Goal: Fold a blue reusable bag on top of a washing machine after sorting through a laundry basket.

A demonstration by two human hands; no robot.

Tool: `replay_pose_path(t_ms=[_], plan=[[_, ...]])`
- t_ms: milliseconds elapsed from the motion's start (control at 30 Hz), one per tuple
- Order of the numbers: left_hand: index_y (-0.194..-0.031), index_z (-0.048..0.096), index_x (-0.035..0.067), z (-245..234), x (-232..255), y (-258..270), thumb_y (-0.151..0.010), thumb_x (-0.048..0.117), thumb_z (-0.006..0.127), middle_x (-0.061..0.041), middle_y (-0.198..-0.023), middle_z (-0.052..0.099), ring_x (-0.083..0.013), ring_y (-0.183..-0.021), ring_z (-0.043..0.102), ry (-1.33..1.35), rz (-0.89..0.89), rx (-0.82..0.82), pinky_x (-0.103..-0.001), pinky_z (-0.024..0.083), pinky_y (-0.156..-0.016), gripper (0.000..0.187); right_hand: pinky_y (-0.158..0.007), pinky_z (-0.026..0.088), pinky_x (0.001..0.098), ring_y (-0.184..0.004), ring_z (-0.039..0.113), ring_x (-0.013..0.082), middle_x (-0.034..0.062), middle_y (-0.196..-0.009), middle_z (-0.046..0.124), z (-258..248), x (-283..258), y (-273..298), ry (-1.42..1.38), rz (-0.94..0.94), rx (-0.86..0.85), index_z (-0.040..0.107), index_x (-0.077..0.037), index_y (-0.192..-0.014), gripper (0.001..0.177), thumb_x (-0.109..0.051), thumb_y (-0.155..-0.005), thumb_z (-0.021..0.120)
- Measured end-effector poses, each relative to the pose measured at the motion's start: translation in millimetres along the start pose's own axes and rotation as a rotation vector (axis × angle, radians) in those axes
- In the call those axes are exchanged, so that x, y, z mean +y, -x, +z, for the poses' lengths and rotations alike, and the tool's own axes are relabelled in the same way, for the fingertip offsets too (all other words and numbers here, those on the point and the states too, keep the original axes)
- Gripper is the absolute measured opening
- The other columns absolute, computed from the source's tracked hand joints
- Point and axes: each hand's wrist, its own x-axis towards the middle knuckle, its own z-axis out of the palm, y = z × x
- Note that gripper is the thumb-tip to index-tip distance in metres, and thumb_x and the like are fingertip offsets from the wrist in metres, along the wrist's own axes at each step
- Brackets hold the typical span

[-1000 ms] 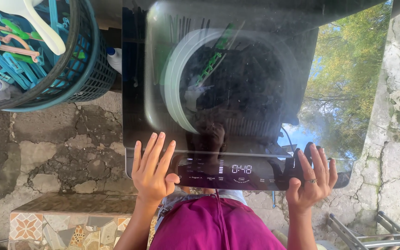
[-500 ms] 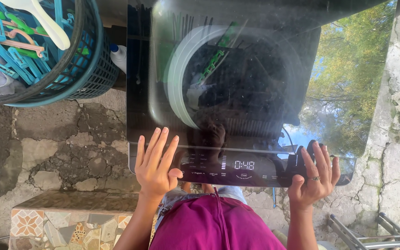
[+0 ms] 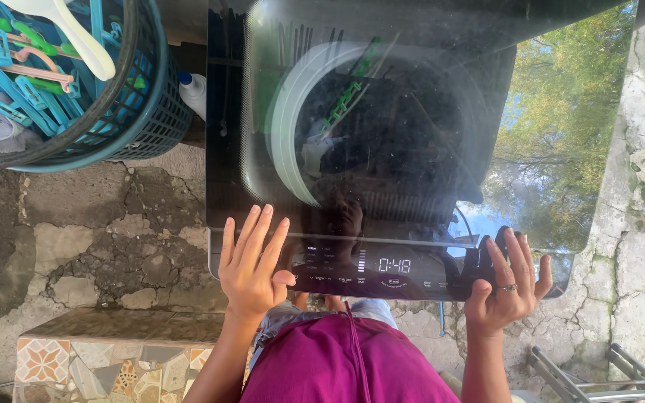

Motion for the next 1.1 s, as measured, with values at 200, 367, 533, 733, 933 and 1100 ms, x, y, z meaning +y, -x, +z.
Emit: replay_pose_path(t_ms=[200, 367, 533, 733, 933, 1100], plan=[[-0.129, 0.072, 0.006, 0.0, 0.0, -0.6, -0.111, 0.059, 0.014, -0.019, -0.136, 0.066, -0.0367, -0.130, 0.063, 0.005, 0.002, 0.008, -0.058, 0.040, -0.118, 0.080, -0.131, 0.025, 0.0480, -0.140, 0.061, 0.0324, 0.0112, -0.142, 0.068, -0.1, 0.1, -0.2, -0.009, -0.005, 0.007, 0.073, -0.011, -0.129, 0.067, -0.057, -0.118, 0.026], [-0.128, 0.072, 0.006, -0.9, 0.8, -1.2, -0.111, 0.059, 0.014, -0.018, -0.136, 0.066, -0.0365, -0.130, 0.064, 0.006, -0.002, 0.007, -0.058, 0.040, -0.118, 0.080, -0.130, 0.026, 0.0483, -0.140, 0.061, 0.0324, 0.0116, -0.142, 0.068, 0.2, 1.0, 0.2, 0.001, -0.004, 0.009, 0.074, -0.011, -0.129, 0.067, -0.056, -0.118, 0.026], [-0.128, 0.072, 0.006, -0.1, 0.5, -0.5, -0.112, 0.057, 0.015, -0.019, -0.137, 0.066, -0.0367, -0.130, 0.064, 0.015, 0.003, 0.018, -0.058, 0.040, -0.118, 0.079, -0.129, 0.027, 0.0481, -0.139, 0.061, 0.0323, 0.0113, -0.141, 0.068, 0.7, 3.1, 1.4, -0.009, -0.008, 0.025, 0.074, -0.011, -0.128, 0.066, -0.056, -0.117, 0.026], [-0.129, 0.071, 0.004, -1.0, -0.6, 1.1, -0.113, 0.055, 0.017, -0.019, -0.137, 0.066, -0.0375, -0.131, 0.063, 0.041, 0.019, 0.036, -0.059, 0.040, -0.118, 0.076, -0.129, 0.026, 0.0479, -0.139, 0.061, 0.0317, 0.0112, -0.140, 0.069, -1.4, -1.1, -0.6, -0.020, 0.002, 0.032, 0.074, -0.011, -0.127, 0.066, -0.056, -0.117, 0.027], [-0.129, 0.070, 0.003, -1.4, 0.2, 1.8, -0.113, 0.054, 0.020, -0.019, -0.138, 0.065, -0.0378, -0.132, 0.062, 0.064, 0.035, 0.056, -0.059, 0.040, -0.118, 0.073, -0.128, 0.025, 0.0471, -0.137, 0.062, 0.0304, 0.0107, -0.138, 0.069, -3.7, -4.9, -3.7, -0.045, -0.001, 0.066, 0.074, -0.010, -0.125, 0.063, -0.054, -0.117, 0.030], [-0.130, 0.070, 0.003, -2.3, 0.0, 3.3, -0.113, 0.053, 0.022, -0.019, -0.140, 0.063, -0.0380, -0.134, 0.060, 0.073, 0.064, 0.066, -0.059, 0.040, -0.119, 0.071, -0.128, 0.024, 0.0470, -0.137, 0.062, 0.0299, 0.0113, -0.139, 0.069, -5.9, -5.6, -4.5, -0.047, -0.015, 0.087, 0.074, -0.009, -0.125, 0.061, -0.052, -0.116, 0.033]])
